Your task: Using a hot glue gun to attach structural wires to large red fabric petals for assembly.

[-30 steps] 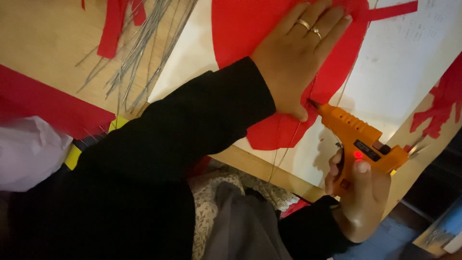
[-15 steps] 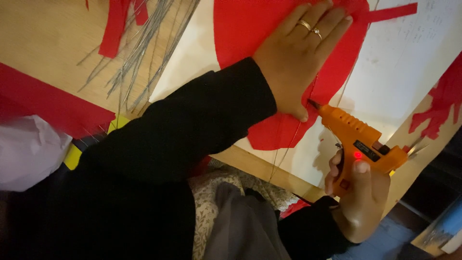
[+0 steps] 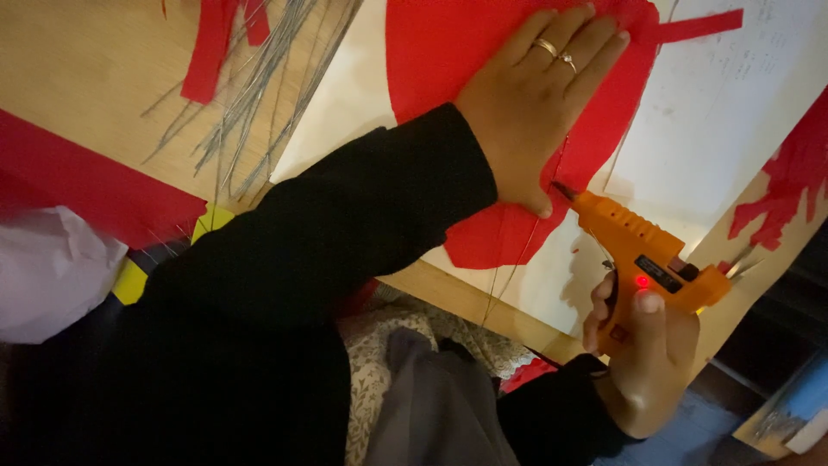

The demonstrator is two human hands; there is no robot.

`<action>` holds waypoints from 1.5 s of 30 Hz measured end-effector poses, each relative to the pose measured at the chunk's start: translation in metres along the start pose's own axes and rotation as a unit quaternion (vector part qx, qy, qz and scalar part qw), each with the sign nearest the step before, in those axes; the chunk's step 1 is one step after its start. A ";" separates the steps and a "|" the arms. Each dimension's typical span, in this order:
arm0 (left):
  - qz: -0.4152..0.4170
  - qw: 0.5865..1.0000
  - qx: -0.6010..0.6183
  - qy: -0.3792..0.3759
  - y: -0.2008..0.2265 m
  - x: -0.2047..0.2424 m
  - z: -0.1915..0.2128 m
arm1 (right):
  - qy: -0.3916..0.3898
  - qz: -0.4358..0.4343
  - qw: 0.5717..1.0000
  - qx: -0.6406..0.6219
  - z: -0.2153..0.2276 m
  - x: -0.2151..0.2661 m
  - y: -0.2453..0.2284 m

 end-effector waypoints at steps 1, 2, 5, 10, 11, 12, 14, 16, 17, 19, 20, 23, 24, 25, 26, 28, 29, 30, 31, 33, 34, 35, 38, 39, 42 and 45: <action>0.000 1.000 0.001 0.000 0.000 0.000 0.001 | 0.000 0.012 1.000 -0.010 0.001 -0.001 0.001; -0.001 1.000 0.002 0.001 0.000 0.000 0.001 | 0.000 0.025 0.999 -0.021 0.002 -0.001 0.001; -0.004 1.000 0.010 0.008 0.000 0.000 0.001 | -0.040 0.018 0.999 -0.005 0.001 -0.004 0.005; -0.004 1.000 -0.001 0.002 0.000 0.000 0.000 | -0.001 -0.006 1.000 -0.010 0.004 -0.003 0.006; -0.008 1.000 0.001 0.007 0.001 0.000 0.000 | -0.006 -0.010 1.000 -0.011 0.003 -0.003 0.006; -0.008 1.000 0.002 0.007 0.001 0.000 0.001 | -0.006 -0.010 1.000 -0.011 0.004 -0.002 0.006; -0.002 1.000 0.012 -0.012 0.000 0.001 -0.002 | -0.015 -0.003 1.000 -0.020 0.003 0.000 0.005; -0.003 1.000 0.009 -0.009 0.001 0.001 -0.001 | -0.024 0.002 1.000 -0.019 0.004 0.000 0.005; -0.003 1.000 0.006 -0.007 0.001 0.001 0.000 | -0.034 0.007 0.999 -0.019 0.003 0.001 0.004; -0.005 1.000 0.004 -0.007 0.002 0.002 -0.001 | -0.016 0.005 1.000 -0.026 0.001 0.003 -0.001; -0.005 1.000 0.001 -0.006 0.002 0.002 -0.001 | 0.000 0.004 0.999 -0.032 0.001 0.004 -0.004; -0.001 1.000 0.003 -0.006 0.001 0.001 -0.001 | -0.018 0.004 1.000 -0.013 0.001 0.003 -0.001; -0.001 1.000 0.003 -0.005 0.001 0.002 -0.001 | -0.018 0.004 1.000 -0.013 0.002 0.002 -0.001; -0.002 1.000 0.009 0.000 0.001 0.002 0.000 | -0.022 0.006 1.000 -0.011 0.002 0.002 -0.002; -0.004 1.000 0.015 0.006 0.001 0.002 0.002 | -0.027 0.009 1.000 -0.009 0.002 0.001 -0.002; -0.004 1.000 0.017 0.002 0.001 0.002 0.001 | -0.011 -0.001 1.000 0.002 0.002 0.003 -0.002; -0.003 1.000 0.020 -0.003 0.001 0.002 0.000 | 0.004 -0.012 1.000 0.013 0.004 0.005 -0.001; -0.003 1.000 0.020 -0.003 0.000 0.002 0.000 | 0.004 -0.012 1.000 0.013 0.004 0.004 0.001; -0.006 1.000 0.020 0.004 0.001 0.002 0.001 | 0.004 -0.015 1.000 0.009 0.005 0.003 0.003; -0.009 1.000 0.021 0.011 0.001 0.002 0.001 | 0.005 -0.018 1.000 0.005 0.008 0.002 0.008; -0.008 1.000 0.020 0.007 0.001 0.001 0.000 | -0.013 -0.012 1.000 -0.006 0.007 0.002 0.010; -0.007 1.000 0.018 0.003 0.000 0.001 -0.002 | -0.030 -0.006 0.999 -0.016 0.005 0.002 0.011; -0.003 1.000 0.016 0.003 0.000 0.002 0.000 | -0.010 0.005 1.000 -0.017 0.004 0.003 0.001; -0.003 1.000 0.016 0.003 0.001 0.003 0.002 | -0.010 0.005 1.000 -0.017 0.003 0.002 0.000; 0.001 1.000 0.016 -0.014 0.000 0.002 -0.001 | -0.017 0.018 0.999 -0.029 -0.001 0.003 -0.009; -0.007 1.000 0.008 0.016 0.000 0.001 0.000 | 0.006 0.045 0.999 -0.022 0.003 -0.001 -0.011</action>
Point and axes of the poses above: each hand's wrist, its own x-axis away from the middle knuckle, its own z-axis out of the back of the hand, y = z × x, the point moved 10 cm from there along -x, towards the middle knuckle, and after that the axes turned 3 degrees about x, right-handed, at the moved point
